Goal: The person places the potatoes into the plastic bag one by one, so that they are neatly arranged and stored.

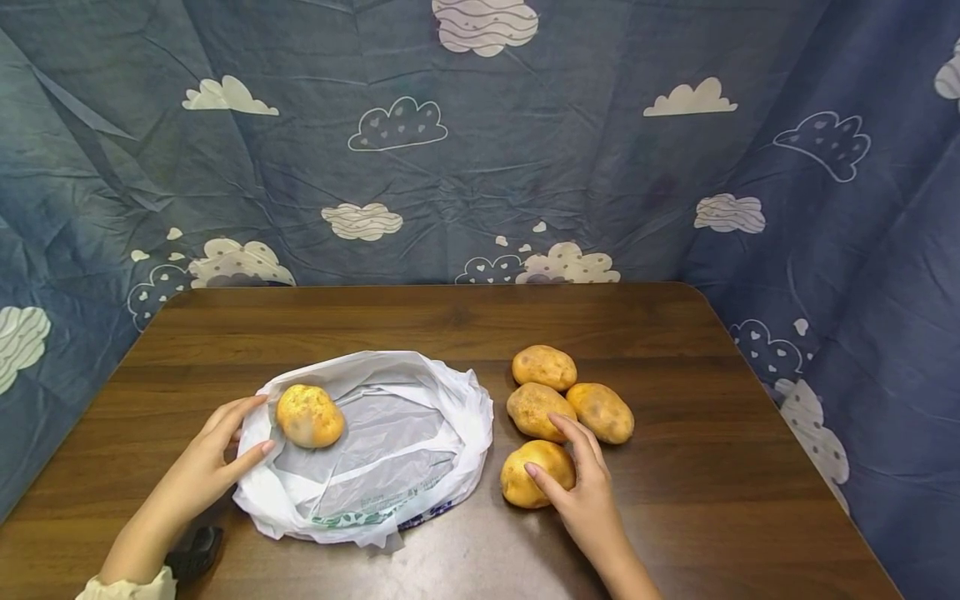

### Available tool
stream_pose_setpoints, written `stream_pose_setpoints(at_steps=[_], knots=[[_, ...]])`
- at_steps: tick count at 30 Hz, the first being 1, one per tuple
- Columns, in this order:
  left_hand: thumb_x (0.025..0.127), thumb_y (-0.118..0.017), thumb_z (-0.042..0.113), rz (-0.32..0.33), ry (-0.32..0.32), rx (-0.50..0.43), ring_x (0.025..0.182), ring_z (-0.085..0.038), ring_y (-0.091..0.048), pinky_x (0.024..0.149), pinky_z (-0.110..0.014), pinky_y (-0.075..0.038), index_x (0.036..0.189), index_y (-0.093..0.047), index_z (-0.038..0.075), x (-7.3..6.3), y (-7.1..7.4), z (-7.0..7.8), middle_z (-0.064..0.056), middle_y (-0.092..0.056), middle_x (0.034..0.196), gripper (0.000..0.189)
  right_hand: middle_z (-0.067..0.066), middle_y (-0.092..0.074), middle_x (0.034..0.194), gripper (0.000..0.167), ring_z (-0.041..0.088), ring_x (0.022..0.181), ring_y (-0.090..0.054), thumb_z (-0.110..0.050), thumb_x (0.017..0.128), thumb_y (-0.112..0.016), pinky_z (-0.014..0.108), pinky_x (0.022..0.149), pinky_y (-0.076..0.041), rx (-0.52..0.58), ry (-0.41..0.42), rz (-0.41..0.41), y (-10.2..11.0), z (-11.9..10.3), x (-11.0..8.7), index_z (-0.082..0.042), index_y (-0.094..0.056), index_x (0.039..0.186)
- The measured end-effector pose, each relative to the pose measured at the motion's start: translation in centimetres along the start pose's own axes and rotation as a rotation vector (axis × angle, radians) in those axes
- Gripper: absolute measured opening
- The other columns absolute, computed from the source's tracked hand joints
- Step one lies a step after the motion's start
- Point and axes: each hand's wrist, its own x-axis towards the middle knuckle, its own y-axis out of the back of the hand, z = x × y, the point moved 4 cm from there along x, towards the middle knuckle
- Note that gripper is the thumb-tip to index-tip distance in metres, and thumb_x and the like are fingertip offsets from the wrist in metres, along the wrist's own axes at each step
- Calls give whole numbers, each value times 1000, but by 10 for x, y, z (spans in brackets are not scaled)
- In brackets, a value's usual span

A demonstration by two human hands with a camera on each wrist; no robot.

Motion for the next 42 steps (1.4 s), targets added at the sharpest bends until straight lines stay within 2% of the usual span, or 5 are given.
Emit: stream_pose_setpoints(at_steps=[7, 14, 22, 30, 42], knots=[[80, -68, 12, 14, -16, 8, 80, -16, -48, 67, -28, -43, 130, -42, 3, 1, 1, 1, -16, -42, 122, 57, 18, -46, 118, 63, 2, 111, -40, 16, 64, -71, 12, 93, -28, 31, -75, 7, 7, 11, -9, 7, -46, 121], [80, -68, 12, 12, -13, 7, 81, -17, -49, 68, -30, -44, 130, -42, 2, 1, 0, 0, -17, -42, 122, 57, 10, -47, 122, 55, 4, 110, -42, 2, 74, -70, 11, 91, -31, 39, -196, -56, 9, 23, -16, -1, -47, 124], [82, -67, 14, -7, -6, 3, 82, -17, -49, 68, -32, -45, 131, -41, 3, 1, 0, 0, -17, -40, 124, 57, 10, -51, 119, 46, 5, 99, -52, -7, 80, -68, 12, 81, -39, 59, -300, -143, 9, 32, -21, -1, -48, 120], [81, -67, 13, -5, -12, 9, 82, -18, -49, 68, -33, -45, 130, -41, 2, 1, 0, 0, -17, -41, 123, 57, 19, -47, 122, 49, 3, 99, -52, -3, 80, -66, 17, 79, -45, 209, -339, -210, 8, 35, -23, 3, -45, 123], [80, -67, 12, 4, -25, 20, 82, -18, -49, 68, -33, -45, 129, -41, 2, 1, -1, -2, -17, -41, 123, 57, 16, -53, 113, 47, 9, 92, -56, -4, 78, -69, 22, 75, -48, 218, -372, -226, 8, 31, -25, 2, -49, 119]])
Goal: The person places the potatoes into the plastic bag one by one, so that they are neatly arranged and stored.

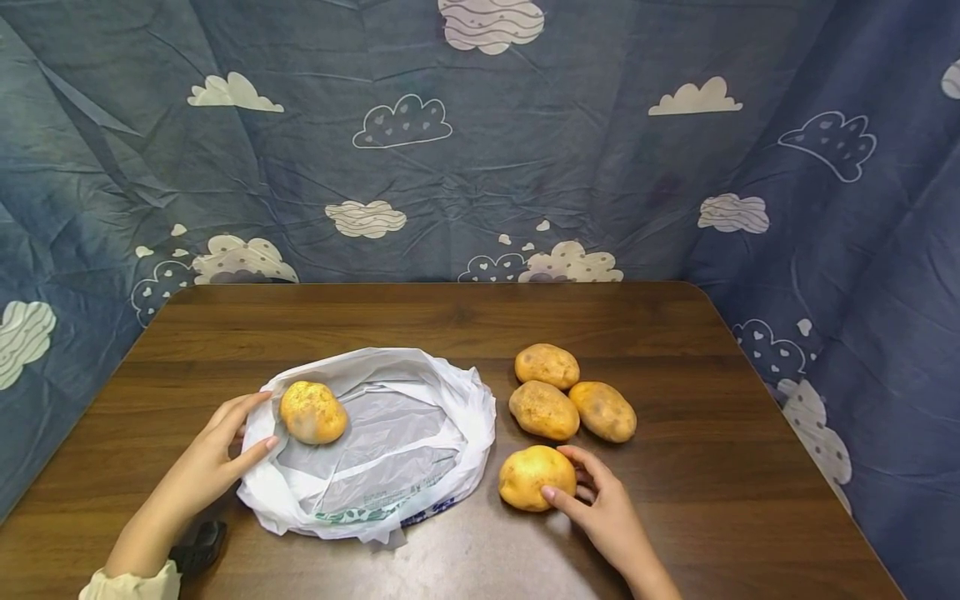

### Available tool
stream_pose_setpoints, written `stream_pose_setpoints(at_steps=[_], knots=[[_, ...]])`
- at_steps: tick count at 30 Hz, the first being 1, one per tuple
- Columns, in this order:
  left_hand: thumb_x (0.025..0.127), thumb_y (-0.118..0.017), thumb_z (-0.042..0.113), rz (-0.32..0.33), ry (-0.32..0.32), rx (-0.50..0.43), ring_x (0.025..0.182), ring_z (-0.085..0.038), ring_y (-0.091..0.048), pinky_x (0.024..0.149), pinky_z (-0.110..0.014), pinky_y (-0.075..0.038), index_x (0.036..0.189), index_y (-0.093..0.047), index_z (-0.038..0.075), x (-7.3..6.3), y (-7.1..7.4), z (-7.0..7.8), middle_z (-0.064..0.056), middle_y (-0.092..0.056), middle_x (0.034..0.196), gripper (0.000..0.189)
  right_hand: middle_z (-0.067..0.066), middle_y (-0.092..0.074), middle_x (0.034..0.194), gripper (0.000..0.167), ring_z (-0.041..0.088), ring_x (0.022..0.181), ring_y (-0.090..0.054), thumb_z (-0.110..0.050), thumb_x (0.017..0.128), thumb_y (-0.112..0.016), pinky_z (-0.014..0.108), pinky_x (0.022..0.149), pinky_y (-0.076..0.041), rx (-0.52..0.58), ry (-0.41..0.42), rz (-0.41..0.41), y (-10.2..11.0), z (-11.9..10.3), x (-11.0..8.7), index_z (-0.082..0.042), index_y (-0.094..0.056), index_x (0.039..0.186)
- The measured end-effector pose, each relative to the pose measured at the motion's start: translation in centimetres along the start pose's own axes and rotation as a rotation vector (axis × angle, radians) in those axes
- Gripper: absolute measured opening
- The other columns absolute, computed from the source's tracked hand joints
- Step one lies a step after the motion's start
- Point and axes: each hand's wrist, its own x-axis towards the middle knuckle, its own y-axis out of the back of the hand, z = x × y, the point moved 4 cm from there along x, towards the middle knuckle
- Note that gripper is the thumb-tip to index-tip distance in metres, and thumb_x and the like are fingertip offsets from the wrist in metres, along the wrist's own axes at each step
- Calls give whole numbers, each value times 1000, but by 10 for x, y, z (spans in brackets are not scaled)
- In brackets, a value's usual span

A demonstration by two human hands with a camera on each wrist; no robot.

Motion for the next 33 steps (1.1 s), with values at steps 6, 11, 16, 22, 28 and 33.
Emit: stream_pose_setpoints(at_steps=[6, 11, 16, 22, 28, 33], knots=[[81, -67, 13, -2, 4, 3, 82, -18, -49, 68, -34, -45, 130, -41, 2, 0, 0, 0, -17, -41, 123, 56, 10, -52, 110, 46, 7, 91, -55, 0, 75, -70, 22, 74, -48, 19, 28, 58, -1, -7, -1, 1, -49, 116], [81, -67, 14, -6, 8, -2, 82, -18, -49, 68, -35, -44, 130, -41, 2, 0, 1, -1, -17, -41, 123, 56, 7, -52, 108, 47, 9, 92, -55, 3, 73, -70, 22, 73, -49, 47, 31, 102, -3, -12, -2, 1, -49, 115], [81, -67, 13, -2, -1, -8, 83, -19, -49, 69, -35, -45, 129, -41, 2, 0, 1, 0, -17, -41, 123, 56, 4, -52, 108, 48, 10, 94, -53, 7, 71, -71, 20, 74, -48, 51, 44, 168, -6, -19, -1, 2, -49, 114], [81, -67, 12, 0, -5, -11, 84, -19, -49, 69, -35, -45, 129, -41, 1, 0, 1, 0, -17, -41, 122, 56, 7, -52, 108, 51, 10, 94, -53, 9, 69, -72, 18, 77, -46, 69, 75, 217, -12, -28, 3, 4, -48, 113], [81, -67, 12, -6, -1, -19, 85, -20, -50, 69, -35, -46, 129, -41, 1, 0, 1, -1, -17, -41, 123, 55, 11, -49, 111, 53, 12, 96, -53, 11, 67, -72, 18, 78, -45, 106, 132, 229, -20, -35, 9, 5, -46, 112], [82, -66, 13, -12, 1, -21, 86, -20, -50, 70, -36, -46, 130, -41, 1, 0, 0, -1, -17, -40, 124, 55, 11, -48, 112, 55, 14, 98, -51, 11, 65, -74, 16, 80, -43, 96, 209, 229, -27, -45, 18, 5, -46, 112]])
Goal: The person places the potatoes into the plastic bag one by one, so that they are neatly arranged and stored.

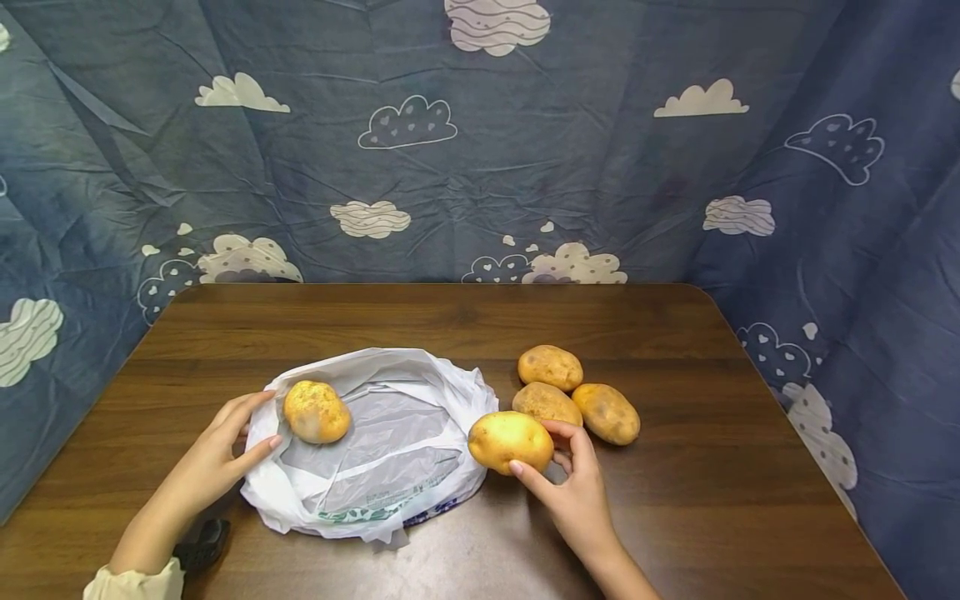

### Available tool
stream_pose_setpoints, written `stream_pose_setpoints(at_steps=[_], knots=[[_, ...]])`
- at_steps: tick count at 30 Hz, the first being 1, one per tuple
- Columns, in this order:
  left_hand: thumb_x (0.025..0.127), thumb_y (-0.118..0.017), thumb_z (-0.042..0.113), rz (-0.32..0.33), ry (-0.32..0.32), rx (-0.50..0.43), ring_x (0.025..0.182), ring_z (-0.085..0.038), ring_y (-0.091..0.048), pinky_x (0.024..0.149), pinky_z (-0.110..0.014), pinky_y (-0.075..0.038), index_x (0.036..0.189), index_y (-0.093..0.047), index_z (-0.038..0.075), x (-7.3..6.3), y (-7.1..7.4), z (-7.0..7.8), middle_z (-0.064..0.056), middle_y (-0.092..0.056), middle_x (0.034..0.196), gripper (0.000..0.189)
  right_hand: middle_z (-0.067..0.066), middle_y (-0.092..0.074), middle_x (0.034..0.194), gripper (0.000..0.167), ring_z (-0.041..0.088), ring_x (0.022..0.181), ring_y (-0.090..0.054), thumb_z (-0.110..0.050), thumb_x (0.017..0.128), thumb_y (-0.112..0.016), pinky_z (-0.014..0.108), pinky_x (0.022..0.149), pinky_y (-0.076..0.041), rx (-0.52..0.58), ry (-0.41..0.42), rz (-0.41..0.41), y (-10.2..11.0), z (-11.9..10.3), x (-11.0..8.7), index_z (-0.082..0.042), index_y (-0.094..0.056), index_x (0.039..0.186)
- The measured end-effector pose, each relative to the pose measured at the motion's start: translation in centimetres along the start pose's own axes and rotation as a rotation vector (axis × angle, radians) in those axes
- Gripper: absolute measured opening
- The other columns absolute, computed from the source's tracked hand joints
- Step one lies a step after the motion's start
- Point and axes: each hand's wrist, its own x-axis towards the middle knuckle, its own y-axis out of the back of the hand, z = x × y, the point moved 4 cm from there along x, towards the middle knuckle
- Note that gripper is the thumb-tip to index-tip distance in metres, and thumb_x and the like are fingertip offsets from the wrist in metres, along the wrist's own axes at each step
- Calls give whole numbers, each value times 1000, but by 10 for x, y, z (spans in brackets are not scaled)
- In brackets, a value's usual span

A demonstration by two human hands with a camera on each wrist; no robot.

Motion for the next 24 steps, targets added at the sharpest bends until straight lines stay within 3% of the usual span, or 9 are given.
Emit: stream_pose_setpoints(at_steps=[9, 16, 24], knots=[[82, -66, 14, -2, 5, 4, 86, -20, -50, 70, -36, -45, 130, -41, 2, 0, 0, 0, -17, -40, 124, 56, 13, -49, 111, 56, 14, 94, -51, 14, 63, -74, 17, 79, -43, 28, 41, -23, -26, -17, 15, 9, -46, 112], [82, -67, 13, 4, 2, 5, 85, -19, -50, 70, -34, -45, 130, -41, 2, 0, -1, 0, -17, -40, 124, 56, 17, -51, 105, 52, 19, 92, -52, 11, 64, -74, 21, 80, -45, 26, 14, -66, -53, -39, 28, 11, -46, 107], [82, -67, 14, 4, 7, 6, 86, -19, -50, 70, -35, -45, 129, -41, 2, 0, -1, 0, -16, -41, 124, 55, 18, -52, 104, 50, 29, 97, -50, 1, 65, -78, 41, 82, -45, -40, 39, -76, -85, -48, 40, 9, -49, 105]])
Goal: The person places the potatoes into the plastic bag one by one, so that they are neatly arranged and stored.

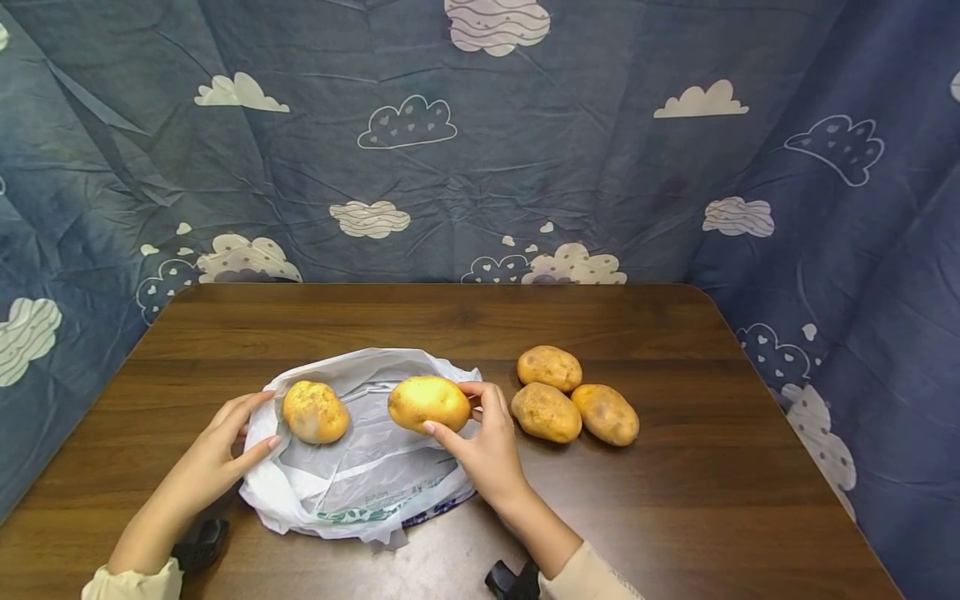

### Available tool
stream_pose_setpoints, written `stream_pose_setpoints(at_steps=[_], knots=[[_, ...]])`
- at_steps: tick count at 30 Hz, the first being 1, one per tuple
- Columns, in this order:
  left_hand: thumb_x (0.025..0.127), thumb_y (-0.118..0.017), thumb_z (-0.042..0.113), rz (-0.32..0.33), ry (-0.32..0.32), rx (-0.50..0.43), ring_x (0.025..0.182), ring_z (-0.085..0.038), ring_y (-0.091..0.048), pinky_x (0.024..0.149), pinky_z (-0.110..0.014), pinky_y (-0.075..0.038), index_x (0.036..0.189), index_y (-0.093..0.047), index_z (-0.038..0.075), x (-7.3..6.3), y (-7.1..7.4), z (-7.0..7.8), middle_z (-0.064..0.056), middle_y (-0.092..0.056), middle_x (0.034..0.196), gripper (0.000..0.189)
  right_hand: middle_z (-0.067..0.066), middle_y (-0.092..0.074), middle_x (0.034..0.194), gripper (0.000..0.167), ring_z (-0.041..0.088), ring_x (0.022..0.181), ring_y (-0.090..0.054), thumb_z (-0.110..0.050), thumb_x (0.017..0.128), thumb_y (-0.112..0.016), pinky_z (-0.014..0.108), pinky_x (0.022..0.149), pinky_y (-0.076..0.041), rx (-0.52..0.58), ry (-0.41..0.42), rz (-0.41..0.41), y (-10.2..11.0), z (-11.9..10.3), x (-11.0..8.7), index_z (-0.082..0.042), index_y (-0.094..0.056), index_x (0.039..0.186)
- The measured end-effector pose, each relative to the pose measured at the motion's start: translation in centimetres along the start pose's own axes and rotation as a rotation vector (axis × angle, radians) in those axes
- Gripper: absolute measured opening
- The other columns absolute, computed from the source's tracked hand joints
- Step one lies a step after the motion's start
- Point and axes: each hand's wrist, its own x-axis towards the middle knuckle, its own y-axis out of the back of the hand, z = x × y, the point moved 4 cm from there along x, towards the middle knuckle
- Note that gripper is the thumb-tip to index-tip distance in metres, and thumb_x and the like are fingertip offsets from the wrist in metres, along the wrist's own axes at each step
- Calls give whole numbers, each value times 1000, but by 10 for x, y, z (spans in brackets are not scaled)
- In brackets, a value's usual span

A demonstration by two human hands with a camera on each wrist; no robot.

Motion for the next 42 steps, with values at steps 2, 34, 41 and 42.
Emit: stream_pose_setpoints(at_steps=[2, 34, 41, 42], knots=[[82, -67, 14, -2, -3, 3, 87, -20, -50, 70, -35, -45, 129, -41, 2, 0, 0, 0, -16, -40, 124, 55, 18, -52, 103, 50, 30, 96, -50, -1, 65, -78, 43, 81, -45, -16, 6, -1, -7, -2, 3, 8, -50, 104], [81, -67, 11, -6, -3, 4, 86, -20, -49, 70, -34, -45, 129, -41, 1, 0, -3, 0, -18, -41, 123, 56, 3, -44, 94, 53, 16, 82, -45, -30, 68, -78, 27, 69, -40, -140, -165, -45, -108, 57, 26, -9, -45, 103], [81, -67, 13, -10, 10, 9, 85, -19, -49, 69, -33, -45, 130, -41, 3, -1, -3, 0, -17, -41, 123, 56, 4, -45, 95, 52, 17, 84, -45, -31, 69, -77, 30, 73, -39, -131, -194, -26, -110, 59, 24, -6, -45, 103], [81, -67, 13, -12, 11, 9, 85, -19, -49, 69, -33, -45, 130, -41, 3, -1, -3, 0, -17, -41, 123, 56, 4, -45, 95, 52, 17, 85, -46, -30, 69, -77, 30, 74, -39, -124, -203, -27, -109, 60, 24, -6, -45, 103]])
